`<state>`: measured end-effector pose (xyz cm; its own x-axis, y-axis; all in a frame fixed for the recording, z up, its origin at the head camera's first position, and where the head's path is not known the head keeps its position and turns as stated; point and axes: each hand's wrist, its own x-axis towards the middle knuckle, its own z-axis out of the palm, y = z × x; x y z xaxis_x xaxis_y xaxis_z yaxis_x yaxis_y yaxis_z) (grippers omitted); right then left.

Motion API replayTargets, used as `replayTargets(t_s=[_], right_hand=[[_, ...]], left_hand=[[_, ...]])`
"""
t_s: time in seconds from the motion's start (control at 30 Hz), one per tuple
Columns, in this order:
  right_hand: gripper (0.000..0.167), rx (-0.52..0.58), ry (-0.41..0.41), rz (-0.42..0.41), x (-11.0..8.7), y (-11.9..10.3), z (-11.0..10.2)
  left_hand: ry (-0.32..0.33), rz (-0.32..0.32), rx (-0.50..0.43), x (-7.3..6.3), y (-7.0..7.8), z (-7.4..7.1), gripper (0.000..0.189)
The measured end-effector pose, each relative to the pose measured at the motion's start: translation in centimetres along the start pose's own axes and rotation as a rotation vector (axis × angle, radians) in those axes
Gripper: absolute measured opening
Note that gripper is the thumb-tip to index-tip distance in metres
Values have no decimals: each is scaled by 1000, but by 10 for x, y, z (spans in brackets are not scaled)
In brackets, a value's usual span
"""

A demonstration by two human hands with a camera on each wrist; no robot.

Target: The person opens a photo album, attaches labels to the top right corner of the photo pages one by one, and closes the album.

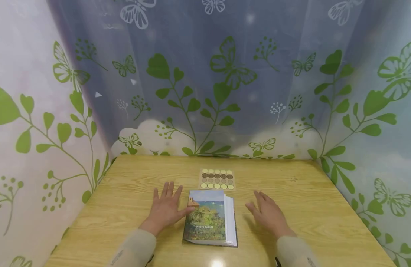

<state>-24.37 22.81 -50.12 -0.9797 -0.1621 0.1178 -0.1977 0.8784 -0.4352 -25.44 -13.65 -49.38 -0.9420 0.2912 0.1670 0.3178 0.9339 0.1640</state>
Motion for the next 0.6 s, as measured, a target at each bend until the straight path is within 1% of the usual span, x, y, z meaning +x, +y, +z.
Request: replayTargets(t_s=[0.07,0.17,0.3,0.4,0.6], right_hand=[[68,31,-4,10,-1,-2,1],[65,54,-11,20,-3,-5,3],[63,82,-14,18,-4,-9,6],[61,98,-7,5,-6,-14,9],[59,113,-12,-17,-9,-23,15]], left_hand=[[-10,9,0,-1,5,-2,92],[-44,15,-6,-1,13,-3,94],[-76,32,-51,-3,24,-4,97],[-85,56,-83,-4,31,-3,98],[-114,117,-85,-8,42,-3,98]])
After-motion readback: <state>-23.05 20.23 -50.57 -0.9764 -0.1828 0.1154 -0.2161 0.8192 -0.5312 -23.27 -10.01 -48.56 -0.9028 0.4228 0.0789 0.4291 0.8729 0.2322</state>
